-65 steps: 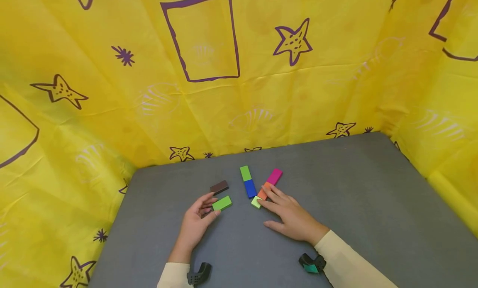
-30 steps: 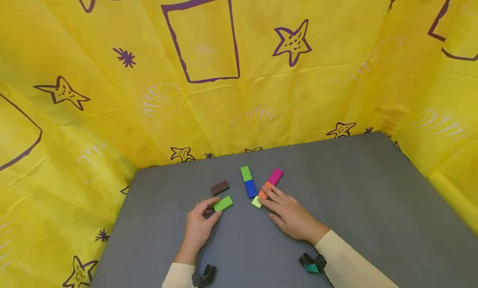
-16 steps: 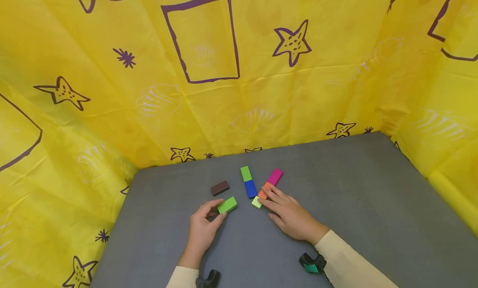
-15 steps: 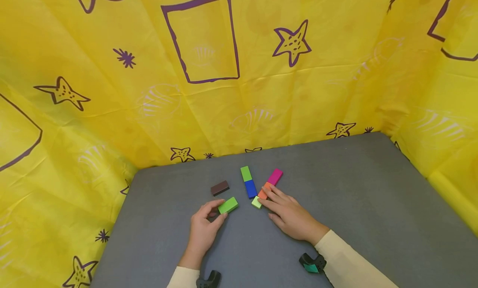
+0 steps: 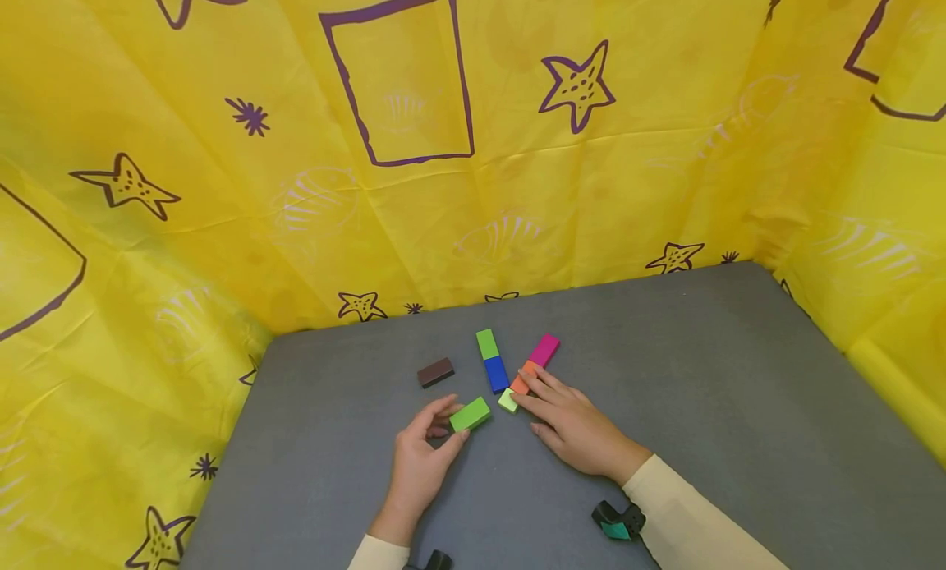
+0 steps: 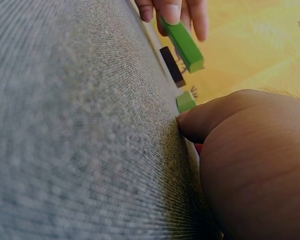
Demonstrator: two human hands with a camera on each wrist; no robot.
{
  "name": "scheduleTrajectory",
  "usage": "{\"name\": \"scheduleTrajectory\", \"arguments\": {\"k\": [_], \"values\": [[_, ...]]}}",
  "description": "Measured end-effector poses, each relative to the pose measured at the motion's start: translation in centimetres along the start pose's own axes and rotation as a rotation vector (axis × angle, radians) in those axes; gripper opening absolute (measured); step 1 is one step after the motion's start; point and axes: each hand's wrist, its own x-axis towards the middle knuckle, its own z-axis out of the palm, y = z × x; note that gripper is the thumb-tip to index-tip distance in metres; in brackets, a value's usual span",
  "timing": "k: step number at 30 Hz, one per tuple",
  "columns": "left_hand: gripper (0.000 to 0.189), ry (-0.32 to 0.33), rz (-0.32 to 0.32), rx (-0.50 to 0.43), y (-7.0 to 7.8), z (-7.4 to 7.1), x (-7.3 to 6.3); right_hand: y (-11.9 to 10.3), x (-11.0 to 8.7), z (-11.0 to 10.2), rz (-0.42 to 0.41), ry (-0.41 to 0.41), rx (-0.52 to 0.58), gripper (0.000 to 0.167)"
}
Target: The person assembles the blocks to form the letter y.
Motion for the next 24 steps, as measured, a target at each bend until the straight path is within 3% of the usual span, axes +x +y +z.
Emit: {"name": "scheduleTrajectory", "arguments": {"k": [10, 14, 19, 22, 24], "values": [[0.057, -0.016, -0.019, 0.016, 1.5, 1.5, -0.8, 0.0, 0.0, 0.0, -0.004, 0.011, -0.006, 0.06], [0.057, -0.02, -0.02, 0.101, 1.8, 1.9, -1.1, -0.1, 0.0, 0.0, -0.007, 0.011, -0.004, 0.06], [0.063, -0.071, -0.012, 0.196, 1.6, 2.2, -1.2, -0.1, 0.0, -0.1, -0.001, 0.006, 0.007, 0.06], [0.062, -0.096, -0.03, 0.138, 1.6, 2.0, -1.1, -0.2, 0.0, -0.1, 0.001, 0.005, 0.008, 0.06], [0.056, -0.108, -0.041, 0.033, 1.5, 1.7, -1.1, -0.2, 0.0, -0.1, -0.001, 0.007, 0.01, 0.059]]}}
